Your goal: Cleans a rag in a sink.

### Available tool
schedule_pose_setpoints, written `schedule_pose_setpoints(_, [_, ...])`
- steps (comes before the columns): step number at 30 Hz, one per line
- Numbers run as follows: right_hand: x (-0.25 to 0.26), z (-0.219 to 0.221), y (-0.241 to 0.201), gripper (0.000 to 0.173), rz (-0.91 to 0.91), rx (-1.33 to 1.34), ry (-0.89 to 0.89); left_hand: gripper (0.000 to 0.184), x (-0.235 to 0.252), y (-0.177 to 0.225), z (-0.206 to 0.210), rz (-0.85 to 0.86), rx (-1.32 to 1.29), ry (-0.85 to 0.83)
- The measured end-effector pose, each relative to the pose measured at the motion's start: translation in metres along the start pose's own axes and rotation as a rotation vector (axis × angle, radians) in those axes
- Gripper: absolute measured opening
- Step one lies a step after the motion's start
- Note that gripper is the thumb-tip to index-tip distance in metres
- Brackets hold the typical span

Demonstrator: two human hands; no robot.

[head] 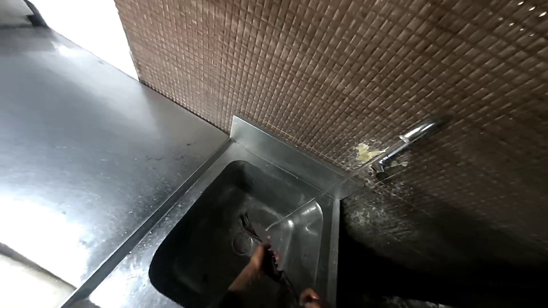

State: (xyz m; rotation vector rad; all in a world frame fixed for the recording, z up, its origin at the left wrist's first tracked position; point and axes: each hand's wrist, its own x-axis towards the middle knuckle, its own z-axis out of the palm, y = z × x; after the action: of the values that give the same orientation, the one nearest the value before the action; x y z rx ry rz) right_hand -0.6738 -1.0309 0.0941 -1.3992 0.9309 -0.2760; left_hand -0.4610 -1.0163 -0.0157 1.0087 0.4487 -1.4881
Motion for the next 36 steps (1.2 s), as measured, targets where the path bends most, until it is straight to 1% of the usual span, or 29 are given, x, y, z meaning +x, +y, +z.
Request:
schedule_pose_setpoints(1, [0.014, 0.013, 0.010, 0.021, 0.021, -0.071, -0.043, 0.038, -0.003, -0.003, 0.004, -0.034, 0.015, 0.008])
schedule_pose_setpoints(2, [0.026, 0.024, 0.018, 0.031, 0.022, -0.123, -0.019, 0.040, -0.009, -0.004, 0.010, -0.061, 0.009, 0.000])
schedule_pose_setpoints(4, [0.061, 0.036, 0.026, 0.076, -0.071, -0.209, 0.156, 0.049, -0.020, 0.000, 0.031, -0.061, 0.014, -0.106])
schedule_pose_setpoints(5, [0.086, 0.035, 0.028, 0.087, -0.153, -0.244, 0.228, 0.049, -0.026, 0.004, 0.044, -0.027, 0.022, -0.168])
schedule_pose_setpoints(6, [0.111, 0.031, 0.028, 0.084, -0.221, -0.279, 0.266, 0.045, -0.032, 0.007, 0.057, 0.018, 0.027, -0.208])
schedule_pose_setpoints(7, [0.134, 0.024, 0.022, 0.068, -0.263, -0.314, 0.279, 0.037, -0.035, 0.011, 0.067, 0.077, 0.042, -0.263])
schedule_pose_setpoints(8, [0.154, 0.017, 0.012, 0.048, -0.287, -0.352, 0.294, 0.030, -0.036, 0.018, 0.074, 0.155, 0.095, -0.314])
schedule_pose_setpoints(9, [0.172, 0.011, -0.001, 0.034, -0.282, -0.379, 0.326, 0.028, -0.038, 0.028, 0.079, 0.241, 0.198, -0.333])
schedule_pose_setpoints(10, [0.187, 0.007, -0.016, 0.029, -0.259, -0.388, 0.368, 0.029, -0.042, 0.039, 0.083, 0.333, 0.322, -0.313])
schedule_pose_setpoints(12, [0.216, -0.001, -0.049, 0.030, -0.157, -0.298, 0.443, 0.036, -0.050, 0.060, 0.085, 0.436, 0.485, -0.203])
schedule_pose_setpoints(13, [0.228, -0.004, -0.063, 0.035, -0.092, -0.227, 0.444, 0.039, -0.050, 0.067, 0.083, 0.439, 0.485, -0.165])
schedule_pose_setpoints(14, [0.239, -0.006, -0.075, 0.048, -0.026, -0.228, 0.377, 0.038, -0.046, 0.071, 0.079, 0.431, 0.443, -0.128])
schedule_pose_setpoints(15, [0.248, -0.009, -0.085, 0.062, 0.052, -0.306, 0.266, 0.035, -0.042, 0.070, 0.075, 0.412, 0.378, -0.098])
schedule_pose_setpoints(16, [0.254, -0.009, -0.095, 0.067, 0.123, -0.458, 0.152, 0.035, -0.039, 0.066, 0.070, 0.369, 0.315, -0.084])
schedule_pose_setpoints(17, [0.260, -0.006, -0.103, 0.063, 0.150, -0.571, 0.101, 0.034, -0.036, 0.060, 0.064, 0.319, 0.273, -0.073])
schedule_pose_setpoints(18, [0.264, -0.003, -0.108, 0.057, 0.117, -0.568, 0.123, 0.034, -0.034, 0.054, 0.057, 0.267, 0.254, -0.071])
schedule_pose_setpoints(20, [0.278, -0.002, -0.112, 0.050, -0.002, -0.390, 0.235, 0.033, -0.030, 0.047, 0.045, 0.190, 0.246, -0.079])
schedule_pose_setpoints(21, [0.283, -0.006, -0.111, 0.054, 0.004, -0.394, 0.226, 0.033, -0.027, 0.041, 0.045, 0.161, 0.242, -0.090])
schedule_pose_setpoints(23, [0.279, -0.010, -0.105, 0.062, 0.034, -0.470, 0.199, 0.037, -0.024, 0.028, 0.046, 0.104, 0.248, -0.124])
schedule_pose_setpoints(25, [0.279, -0.010, -0.106, 0.065, -0.036, -0.473, 0.252, 0.048, -0.019, 0.030, 0.056, 0.081, 0.249, -0.178])
schedule_pose_setpoints(26, [0.279, -0.012, -0.105, 0.064, -0.054, -0.536, 0.230, 0.055, -0.016, 0.032, 0.066, 0.081, 0.228, -0.197])
schedule_pose_setpoints(28, [0.266, -0.013, -0.097, 0.054, -0.091, -0.632, 0.207, 0.070, -0.014, 0.031, 0.086, 0.045, 0.163, -0.223])
schedule_pose_setpoints(29, [0.258, -0.010, -0.097, 0.047, -0.148, -0.640, 0.230, 0.076, -0.013, 0.035, 0.099, 0.031, 0.102, -0.238])
schedule_pose_setpoints(30, [0.246, -0.004, -0.096, 0.041, -0.222, -0.637, 0.277, 0.078, -0.012, 0.043, 0.112, 0.033, 0.008, -0.262])
schedule_pose_setpoints(31, [0.227, 0.005, -0.092, 0.037, -0.276, -0.635, 0.336, 0.074, -0.011, 0.047, 0.124, 0.050, -0.098, -0.285])
schedule_pose_setpoints(32, [0.201, 0.015, -0.090, 0.035, -0.319, -0.630, 0.400, 0.059, -0.008, 0.051, 0.136, 0.091, -0.214, -0.301])
schedule_pose_setpoints(34, [0.146, 0.034, -0.091, 0.030, -0.433, -0.575, 0.525, 0.027, 0.008, 0.067, 0.154, 0.121, -0.412, -0.259])
schedule_pose_setpoints(35, [0.117, 0.041, -0.096, 0.028, -0.473, -0.546, 0.572, 0.017, 0.021, 0.074, 0.156, 0.113, -0.444, -0.222])
schedule_pose_setpoints(36, [0.091, 0.045, -0.100, 0.028, -0.495, -0.522, 0.597, 0.014, 0.033, 0.078, 0.154, 0.113, -0.439, -0.177])
